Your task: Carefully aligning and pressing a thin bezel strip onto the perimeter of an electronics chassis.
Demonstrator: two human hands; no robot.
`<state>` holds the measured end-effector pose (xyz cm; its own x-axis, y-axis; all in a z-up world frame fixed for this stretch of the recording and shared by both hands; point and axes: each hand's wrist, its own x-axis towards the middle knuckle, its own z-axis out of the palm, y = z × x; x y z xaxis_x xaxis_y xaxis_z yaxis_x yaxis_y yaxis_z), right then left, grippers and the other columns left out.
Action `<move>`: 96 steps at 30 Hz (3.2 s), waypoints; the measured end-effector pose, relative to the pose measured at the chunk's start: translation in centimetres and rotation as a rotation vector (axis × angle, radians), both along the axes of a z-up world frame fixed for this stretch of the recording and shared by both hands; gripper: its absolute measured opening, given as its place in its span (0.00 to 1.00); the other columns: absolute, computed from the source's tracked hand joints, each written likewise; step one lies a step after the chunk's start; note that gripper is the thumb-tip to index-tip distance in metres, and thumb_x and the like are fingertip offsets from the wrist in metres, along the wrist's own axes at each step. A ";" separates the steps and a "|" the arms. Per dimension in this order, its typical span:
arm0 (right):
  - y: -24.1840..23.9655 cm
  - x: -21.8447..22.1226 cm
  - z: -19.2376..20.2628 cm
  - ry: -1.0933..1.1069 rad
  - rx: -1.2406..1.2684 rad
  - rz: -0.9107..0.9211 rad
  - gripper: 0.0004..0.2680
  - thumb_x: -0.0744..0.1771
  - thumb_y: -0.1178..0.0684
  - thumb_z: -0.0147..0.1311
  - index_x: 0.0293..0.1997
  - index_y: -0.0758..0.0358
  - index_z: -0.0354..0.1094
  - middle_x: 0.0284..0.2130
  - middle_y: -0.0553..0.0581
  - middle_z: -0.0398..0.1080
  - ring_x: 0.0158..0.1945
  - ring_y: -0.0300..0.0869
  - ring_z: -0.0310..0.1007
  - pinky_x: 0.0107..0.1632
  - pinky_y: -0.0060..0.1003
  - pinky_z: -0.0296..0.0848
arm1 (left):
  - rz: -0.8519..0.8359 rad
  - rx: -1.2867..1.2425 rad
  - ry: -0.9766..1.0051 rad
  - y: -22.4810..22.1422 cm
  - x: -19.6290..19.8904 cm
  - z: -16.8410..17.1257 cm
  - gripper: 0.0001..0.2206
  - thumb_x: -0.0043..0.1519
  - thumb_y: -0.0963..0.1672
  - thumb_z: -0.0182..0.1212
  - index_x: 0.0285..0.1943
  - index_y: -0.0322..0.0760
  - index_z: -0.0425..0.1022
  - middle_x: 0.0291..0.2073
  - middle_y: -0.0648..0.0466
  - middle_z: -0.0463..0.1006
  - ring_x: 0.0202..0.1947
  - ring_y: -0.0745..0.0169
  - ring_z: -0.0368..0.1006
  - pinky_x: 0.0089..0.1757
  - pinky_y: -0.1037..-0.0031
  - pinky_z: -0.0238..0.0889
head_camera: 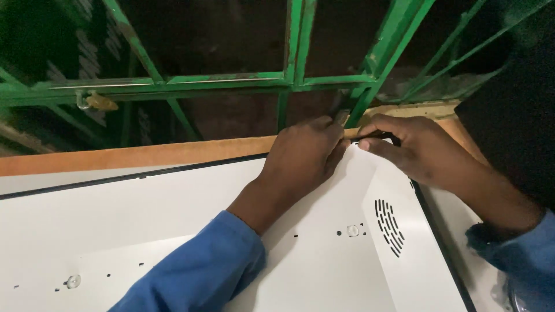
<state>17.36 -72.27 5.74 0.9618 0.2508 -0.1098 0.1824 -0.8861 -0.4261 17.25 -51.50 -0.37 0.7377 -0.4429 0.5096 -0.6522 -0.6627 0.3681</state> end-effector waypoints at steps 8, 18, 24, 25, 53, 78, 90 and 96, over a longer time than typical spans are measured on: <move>-1.3 0.7 -1.0 -0.290 -0.239 0.258 0.15 0.69 0.36 0.43 0.55 0.40 0.76 0.52 0.45 0.78 0.54 0.45 0.77 0.49 0.44 0.70 | 0.026 0.002 0.061 -0.3 -0.1 -0.6 0.10 0.67 0.45 0.53 0.37 0.34 0.72 0.31 0.47 0.75 0.28 0.39 0.72 0.23 0.50 0.59; -0.8 0.8 -1.8 -0.160 0.038 0.147 0.14 0.68 0.38 0.48 0.42 0.51 0.78 0.40 0.45 0.82 0.42 0.38 0.79 0.43 0.36 0.66 | 0.033 -0.015 0.070 -0.8 -0.1 -0.9 0.12 0.67 0.48 0.53 0.37 0.36 0.72 0.32 0.46 0.75 0.30 0.38 0.72 0.26 0.48 0.60; -2.0 1.2 -2.7 -0.202 0.018 0.255 0.11 0.69 0.43 0.48 0.42 0.53 0.77 0.37 0.48 0.82 0.42 0.41 0.79 0.43 0.38 0.68 | 0.188 -0.062 0.348 -2.1 -0.5 0.8 0.12 0.60 0.52 0.58 0.34 0.45 0.78 0.32 0.52 0.80 0.33 0.42 0.76 0.27 0.50 0.60; -1.9 1.0 -2.3 -0.165 0.038 0.222 0.12 0.68 0.42 0.48 0.45 0.52 0.77 0.42 0.48 0.82 0.45 0.41 0.79 0.45 0.38 0.68 | 0.245 -0.062 0.405 -2.4 -0.5 0.9 0.12 0.56 0.53 0.59 0.30 0.46 0.77 0.31 0.52 0.80 0.34 0.42 0.75 0.29 0.51 0.61; -1.5 0.9 -1.9 0.195 0.347 0.030 0.09 0.69 0.47 0.55 0.36 0.58 0.79 0.25 0.48 0.73 0.30 0.34 0.65 0.34 0.32 0.59 | 0.129 -0.106 0.218 -1.9 -1.4 -0.4 0.10 0.62 0.49 0.56 0.35 0.39 0.72 0.32 0.52 0.76 0.36 0.48 0.72 0.25 0.53 0.60; -1.7 -0.1 -2.0 0.272 0.564 -0.092 0.04 0.65 0.54 0.62 0.37 0.62 0.76 0.34 0.50 0.76 0.40 0.35 0.70 0.48 0.30 0.62 | 0.103 -0.186 0.345 -1.9 -2.3 1.0 0.03 0.54 0.41 0.53 0.31 0.42 0.73 0.31 0.55 0.79 0.34 0.49 0.73 0.27 0.56 0.61; -0.8 -3.5 2.4 0.301 0.554 -0.384 0.11 0.60 0.63 0.62 0.46 0.69 0.75 0.44 0.58 0.76 0.51 0.44 0.73 0.51 0.40 0.68 | 0.017 -0.245 0.304 -1.7 -4.1 3.4 0.04 0.55 0.40 0.52 0.32 0.42 0.71 0.28 0.54 0.76 0.32 0.50 0.72 0.27 0.58 0.61; -0.2 -3.7 1.7 0.322 0.711 -0.452 0.06 0.65 0.65 0.59 0.44 0.74 0.75 0.34 0.64 0.70 0.34 0.49 0.69 0.37 0.42 0.64 | 0.036 -0.217 0.273 -2.0 -3.9 3.0 0.06 0.58 0.46 0.59 0.38 0.41 0.75 0.34 0.53 0.80 0.38 0.46 0.74 0.30 0.53 0.63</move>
